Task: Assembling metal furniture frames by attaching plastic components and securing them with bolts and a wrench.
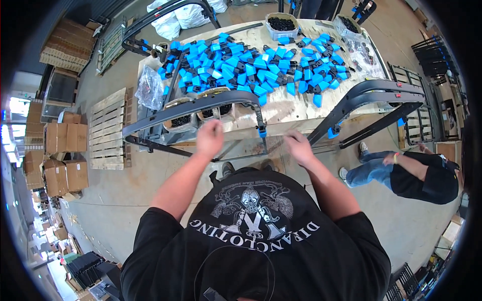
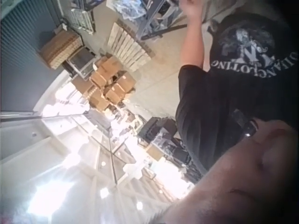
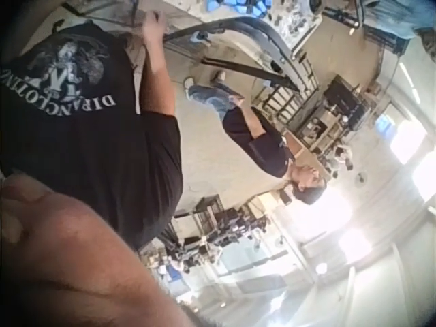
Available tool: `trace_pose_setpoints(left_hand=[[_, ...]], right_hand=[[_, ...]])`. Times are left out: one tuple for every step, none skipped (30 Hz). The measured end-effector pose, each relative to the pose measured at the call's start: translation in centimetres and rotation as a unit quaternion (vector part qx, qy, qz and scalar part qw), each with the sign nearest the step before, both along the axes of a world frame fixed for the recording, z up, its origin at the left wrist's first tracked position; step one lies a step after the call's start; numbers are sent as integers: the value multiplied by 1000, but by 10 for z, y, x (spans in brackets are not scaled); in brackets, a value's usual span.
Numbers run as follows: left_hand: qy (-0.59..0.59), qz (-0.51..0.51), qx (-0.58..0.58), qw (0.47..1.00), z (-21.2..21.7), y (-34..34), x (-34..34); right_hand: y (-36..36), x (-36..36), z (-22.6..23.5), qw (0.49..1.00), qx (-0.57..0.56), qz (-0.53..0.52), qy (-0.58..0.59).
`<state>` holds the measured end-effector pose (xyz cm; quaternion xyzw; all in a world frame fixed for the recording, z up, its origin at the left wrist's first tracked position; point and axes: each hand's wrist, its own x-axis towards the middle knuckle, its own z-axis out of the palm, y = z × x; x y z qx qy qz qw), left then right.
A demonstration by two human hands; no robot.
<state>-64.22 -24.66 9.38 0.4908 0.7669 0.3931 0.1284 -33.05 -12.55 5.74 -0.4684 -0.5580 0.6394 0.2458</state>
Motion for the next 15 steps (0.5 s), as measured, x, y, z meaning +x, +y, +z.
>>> trace_pose_setpoints(left_hand=[[69,46,-42,996,1,-1,-29],[75,75,-65,992,-7,-3,-65],[30,162,-174,971,-14,1,-94],[100,131,-261,951,-23,8,-127],[205,84,-217,951,-45,15,-160],[204,83,-212,952,-64,19,-186],[175,87,-269,943,-80,22,-207],[144,87,-323,931,-90,27,-217],[58,108,-273,954,-102,28,-222],[51,95,-269,957,-103,35,-211],[-17,111,-277,954,-88,43,-192],[-83,130,-285,946,-64,43,-178],[-99,121,-291,944,-43,38,-176],[-100,141,-231,957,-52,26,-186],[-25,134,-219,966,-72,10,-203]], right_hand=[[-5,25,-6,989,-141,-19,38],[-14,46,-12,985,-165,-42,28],[-24,65,-21,980,-187,-65,18],[-36,85,-35,970,-221,-100,-22],[-49,100,-43,956,-254,-133,-59],[-62,107,-42,952,-260,-134,-91],[-76,109,-40,947,-265,-136,-123],[-89,106,-36,947,-260,-143,-124],[-103,100,-32,943,-258,-152,-148],[-117,95,-30,935,-258,-168,-178],[-132,88,-30,932,-258,-180,-183],[-146,77,-30,929,-256,-191,-188],[-158,62,-27,934,-247,-199,-163],[-165,41,-22,941,-237,-199,-136],[-173,18,-17,944,-236,-195,-119]])
